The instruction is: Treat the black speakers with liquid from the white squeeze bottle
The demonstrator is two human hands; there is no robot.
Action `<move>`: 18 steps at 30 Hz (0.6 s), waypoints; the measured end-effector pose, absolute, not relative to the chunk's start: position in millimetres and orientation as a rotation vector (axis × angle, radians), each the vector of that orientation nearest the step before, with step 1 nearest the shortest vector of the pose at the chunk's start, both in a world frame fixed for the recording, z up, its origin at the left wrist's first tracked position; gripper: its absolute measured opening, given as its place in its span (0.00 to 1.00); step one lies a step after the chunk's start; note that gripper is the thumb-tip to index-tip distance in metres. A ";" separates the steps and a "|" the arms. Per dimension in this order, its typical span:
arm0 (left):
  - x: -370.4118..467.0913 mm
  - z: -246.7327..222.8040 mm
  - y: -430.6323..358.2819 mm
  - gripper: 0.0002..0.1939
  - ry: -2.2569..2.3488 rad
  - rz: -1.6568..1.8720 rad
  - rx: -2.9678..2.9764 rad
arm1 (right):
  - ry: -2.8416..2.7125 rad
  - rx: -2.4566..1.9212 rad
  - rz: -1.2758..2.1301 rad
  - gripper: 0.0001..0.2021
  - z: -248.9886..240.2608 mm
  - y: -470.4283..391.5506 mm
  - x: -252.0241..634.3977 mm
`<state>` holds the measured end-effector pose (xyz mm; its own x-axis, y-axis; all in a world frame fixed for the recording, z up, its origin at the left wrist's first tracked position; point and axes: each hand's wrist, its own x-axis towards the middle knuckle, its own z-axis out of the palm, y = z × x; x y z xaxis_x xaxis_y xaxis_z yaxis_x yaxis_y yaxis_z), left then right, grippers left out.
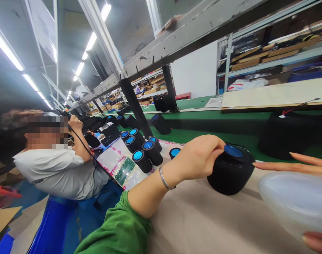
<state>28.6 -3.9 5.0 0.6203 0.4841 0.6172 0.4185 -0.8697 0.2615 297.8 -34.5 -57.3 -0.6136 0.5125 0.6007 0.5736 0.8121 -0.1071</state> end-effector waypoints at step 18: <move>23.1 5.4 -5.4 0.13 0.744 1.140 2.626 | -2.182 -0.961 -0.084 0.28 -55.0 -41.6 282.9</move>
